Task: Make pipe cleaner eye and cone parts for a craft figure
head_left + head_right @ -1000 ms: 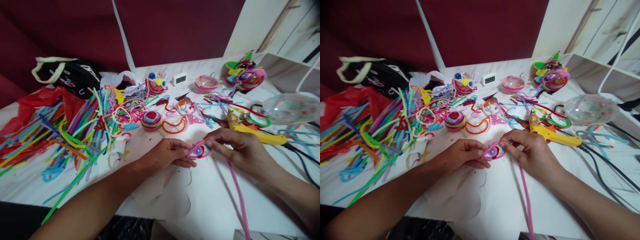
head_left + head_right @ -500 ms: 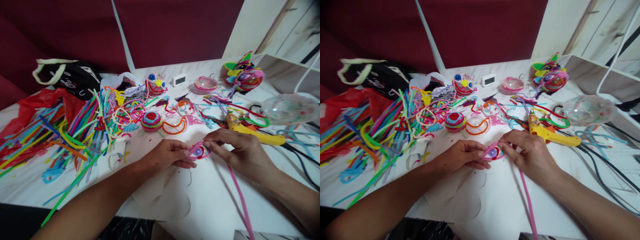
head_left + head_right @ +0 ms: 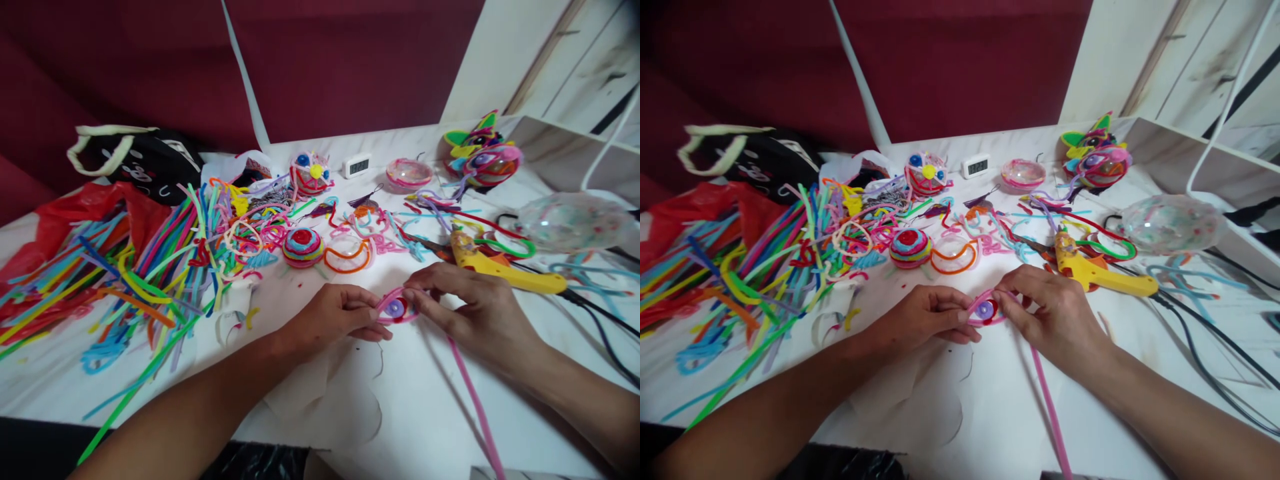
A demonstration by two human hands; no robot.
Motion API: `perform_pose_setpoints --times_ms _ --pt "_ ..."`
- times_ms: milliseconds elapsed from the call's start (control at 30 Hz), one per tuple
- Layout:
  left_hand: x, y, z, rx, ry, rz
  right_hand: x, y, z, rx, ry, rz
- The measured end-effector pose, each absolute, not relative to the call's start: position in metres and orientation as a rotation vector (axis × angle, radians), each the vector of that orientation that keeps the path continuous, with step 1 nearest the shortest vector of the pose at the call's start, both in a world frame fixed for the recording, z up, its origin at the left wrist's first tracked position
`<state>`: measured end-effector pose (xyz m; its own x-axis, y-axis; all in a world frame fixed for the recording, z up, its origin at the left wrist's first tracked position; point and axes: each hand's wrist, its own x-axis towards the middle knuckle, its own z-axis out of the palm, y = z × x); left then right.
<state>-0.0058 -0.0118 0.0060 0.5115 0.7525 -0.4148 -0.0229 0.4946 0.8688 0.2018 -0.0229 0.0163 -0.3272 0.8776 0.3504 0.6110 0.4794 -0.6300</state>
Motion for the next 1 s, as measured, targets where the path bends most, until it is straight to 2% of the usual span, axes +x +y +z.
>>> perform_pose_setpoints --times_ms 267,633,1000 --pt "-0.005 -0.013 0.006 0.995 0.959 0.589 0.201 -0.021 0.015 -1.256 -2.004 0.628" --pt "-0.007 -0.02 0.013 1.312 1.037 0.661 0.2 -0.016 0.016 -1.265 -1.555 1.288" --pt "-0.012 -0.02 0.01 1.782 1.078 0.677 0.209 -0.013 0.019 -1.253 -1.604 1.417"
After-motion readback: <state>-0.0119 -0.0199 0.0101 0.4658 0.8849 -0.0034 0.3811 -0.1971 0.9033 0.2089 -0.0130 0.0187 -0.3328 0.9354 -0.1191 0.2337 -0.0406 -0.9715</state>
